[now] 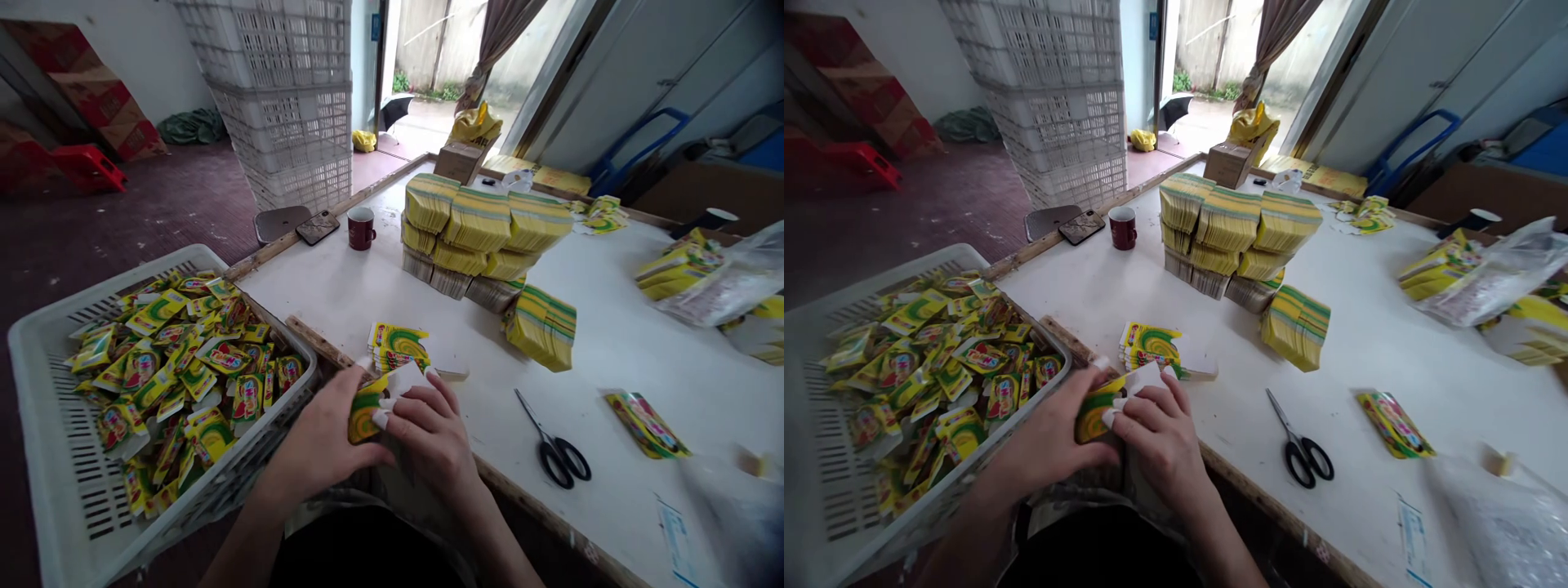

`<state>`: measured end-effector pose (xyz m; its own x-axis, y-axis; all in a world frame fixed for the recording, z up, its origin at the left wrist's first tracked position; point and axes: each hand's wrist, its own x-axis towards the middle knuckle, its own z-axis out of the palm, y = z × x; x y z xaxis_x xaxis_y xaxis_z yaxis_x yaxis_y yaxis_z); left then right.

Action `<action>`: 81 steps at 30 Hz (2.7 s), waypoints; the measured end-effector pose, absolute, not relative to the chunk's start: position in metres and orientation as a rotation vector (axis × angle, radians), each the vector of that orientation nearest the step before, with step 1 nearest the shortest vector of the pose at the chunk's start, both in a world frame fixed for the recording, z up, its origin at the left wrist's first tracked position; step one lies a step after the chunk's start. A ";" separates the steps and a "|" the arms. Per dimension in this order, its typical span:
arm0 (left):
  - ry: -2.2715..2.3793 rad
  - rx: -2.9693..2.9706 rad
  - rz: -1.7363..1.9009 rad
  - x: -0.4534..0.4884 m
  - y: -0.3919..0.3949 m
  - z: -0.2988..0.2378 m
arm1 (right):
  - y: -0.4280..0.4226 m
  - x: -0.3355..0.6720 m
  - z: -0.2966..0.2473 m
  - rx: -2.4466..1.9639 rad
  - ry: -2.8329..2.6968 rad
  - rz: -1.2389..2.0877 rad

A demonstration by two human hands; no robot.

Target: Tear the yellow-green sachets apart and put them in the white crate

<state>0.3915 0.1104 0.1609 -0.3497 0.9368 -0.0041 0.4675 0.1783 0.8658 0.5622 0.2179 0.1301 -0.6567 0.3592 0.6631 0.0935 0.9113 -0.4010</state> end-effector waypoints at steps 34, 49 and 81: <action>2.294 1.648 1.029 0.422 0.121 0.117 | 0.201 0.560 0.107 -0.565 -2.087 0.928; 2.129 1.742 0.828 0.406 0.127 0.138 | 0.217 0.567 0.127 -0.628 -2.216 1.227; 1.079 0.285 2.184 0.436 0.152 0.129 | 0.180 0.536 0.124 -0.597 -1.669 1.913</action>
<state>0.4362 0.1520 0.1290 -0.7482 0.6564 -0.0964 -0.4755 -0.4292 0.7679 0.5361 0.1804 0.1236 -0.7632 0.6461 0.0130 -0.1006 -0.0989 -0.9900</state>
